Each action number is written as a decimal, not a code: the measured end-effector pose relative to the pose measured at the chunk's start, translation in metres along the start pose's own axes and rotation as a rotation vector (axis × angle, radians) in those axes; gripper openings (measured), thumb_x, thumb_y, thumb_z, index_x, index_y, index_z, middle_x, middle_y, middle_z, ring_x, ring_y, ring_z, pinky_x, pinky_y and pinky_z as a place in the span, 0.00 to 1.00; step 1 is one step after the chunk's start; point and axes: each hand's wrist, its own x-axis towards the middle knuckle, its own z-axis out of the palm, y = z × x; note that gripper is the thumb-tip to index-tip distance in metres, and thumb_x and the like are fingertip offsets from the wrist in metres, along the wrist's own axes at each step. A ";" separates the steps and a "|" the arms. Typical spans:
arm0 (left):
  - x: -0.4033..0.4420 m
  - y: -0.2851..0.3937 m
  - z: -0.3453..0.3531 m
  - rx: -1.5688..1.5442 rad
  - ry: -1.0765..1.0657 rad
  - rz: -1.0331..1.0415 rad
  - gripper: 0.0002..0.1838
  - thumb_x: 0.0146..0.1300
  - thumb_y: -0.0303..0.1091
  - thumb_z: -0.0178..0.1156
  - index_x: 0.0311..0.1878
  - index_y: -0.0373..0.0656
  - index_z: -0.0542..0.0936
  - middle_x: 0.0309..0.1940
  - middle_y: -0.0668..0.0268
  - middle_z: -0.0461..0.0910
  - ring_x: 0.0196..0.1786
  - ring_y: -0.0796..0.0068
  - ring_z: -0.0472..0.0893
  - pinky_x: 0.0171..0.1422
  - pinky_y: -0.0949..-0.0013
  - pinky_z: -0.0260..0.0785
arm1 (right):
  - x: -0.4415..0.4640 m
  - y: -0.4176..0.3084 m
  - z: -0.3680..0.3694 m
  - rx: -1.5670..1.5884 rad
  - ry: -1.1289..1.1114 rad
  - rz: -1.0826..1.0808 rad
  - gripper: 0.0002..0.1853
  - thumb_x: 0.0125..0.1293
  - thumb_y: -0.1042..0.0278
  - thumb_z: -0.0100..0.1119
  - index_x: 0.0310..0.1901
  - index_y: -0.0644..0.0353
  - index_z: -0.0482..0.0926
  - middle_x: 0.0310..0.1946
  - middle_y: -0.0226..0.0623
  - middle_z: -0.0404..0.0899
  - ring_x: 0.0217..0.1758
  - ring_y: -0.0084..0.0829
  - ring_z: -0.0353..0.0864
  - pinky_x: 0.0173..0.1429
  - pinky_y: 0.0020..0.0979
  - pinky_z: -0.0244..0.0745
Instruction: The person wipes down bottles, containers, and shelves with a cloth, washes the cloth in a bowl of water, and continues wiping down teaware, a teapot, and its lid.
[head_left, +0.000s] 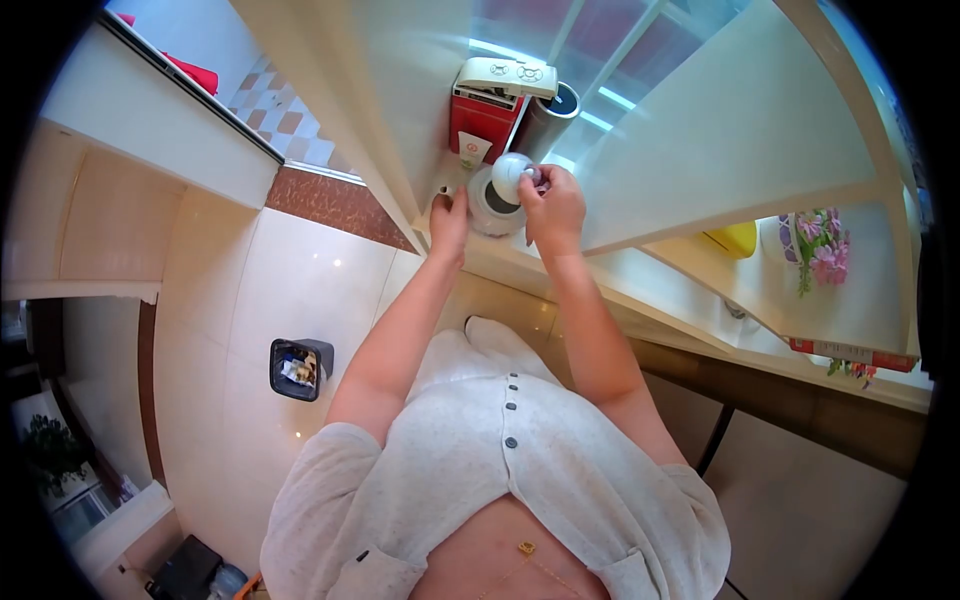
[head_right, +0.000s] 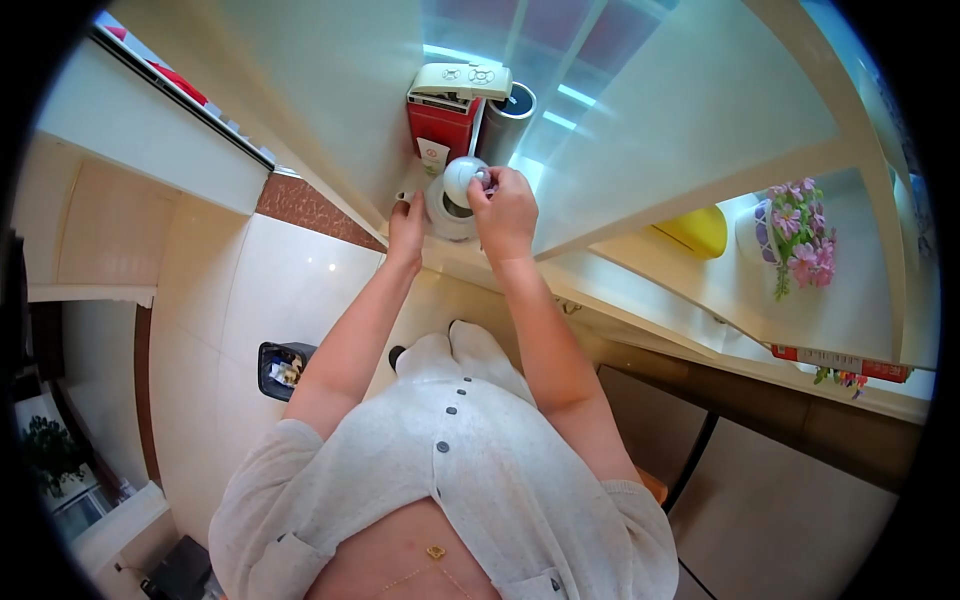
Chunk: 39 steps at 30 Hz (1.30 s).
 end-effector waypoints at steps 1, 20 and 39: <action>-0.005 -0.001 -0.002 -0.001 0.004 0.001 0.26 0.71 0.47 0.58 0.57 0.30 0.73 0.48 0.56 0.79 0.51 0.67 0.77 0.59 0.67 0.68 | 0.000 -0.007 -0.005 0.019 0.007 0.018 0.13 0.60 0.61 0.64 0.38 0.63 0.82 0.35 0.41 0.81 0.36 0.41 0.81 0.44 0.37 0.76; -0.152 0.116 -0.093 -0.541 -0.338 0.099 0.21 0.74 0.46 0.55 0.59 0.40 0.73 0.53 0.62 0.80 0.51 0.75 0.82 0.54 0.69 0.80 | -0.090 -0.107 -0.059 1.247 -0.348 0.291 0.06 0.67 0.79 0.59 0.44 0.66 0.79 0.28 0.30 0.76 0.25 0.19 0.72 0.29 0.24 0.69; -0.231 0.137 -0.156 -0.465 -0.091 0.347 0.26 0.73 0.54 0.52 0.56 0.36 0.76 0.45 0.63 0.81 0.42 0.78 0.81 0.45 0.73 0.76 | -0.155 -0.192 -0.043 0.358 -0.105 -0.808 0.10 0.58 0.76 0.68 0.42 0.62 0.84 0.34 0.38 0.76 0.34 0.39 0.77 0.34 0.34 0.72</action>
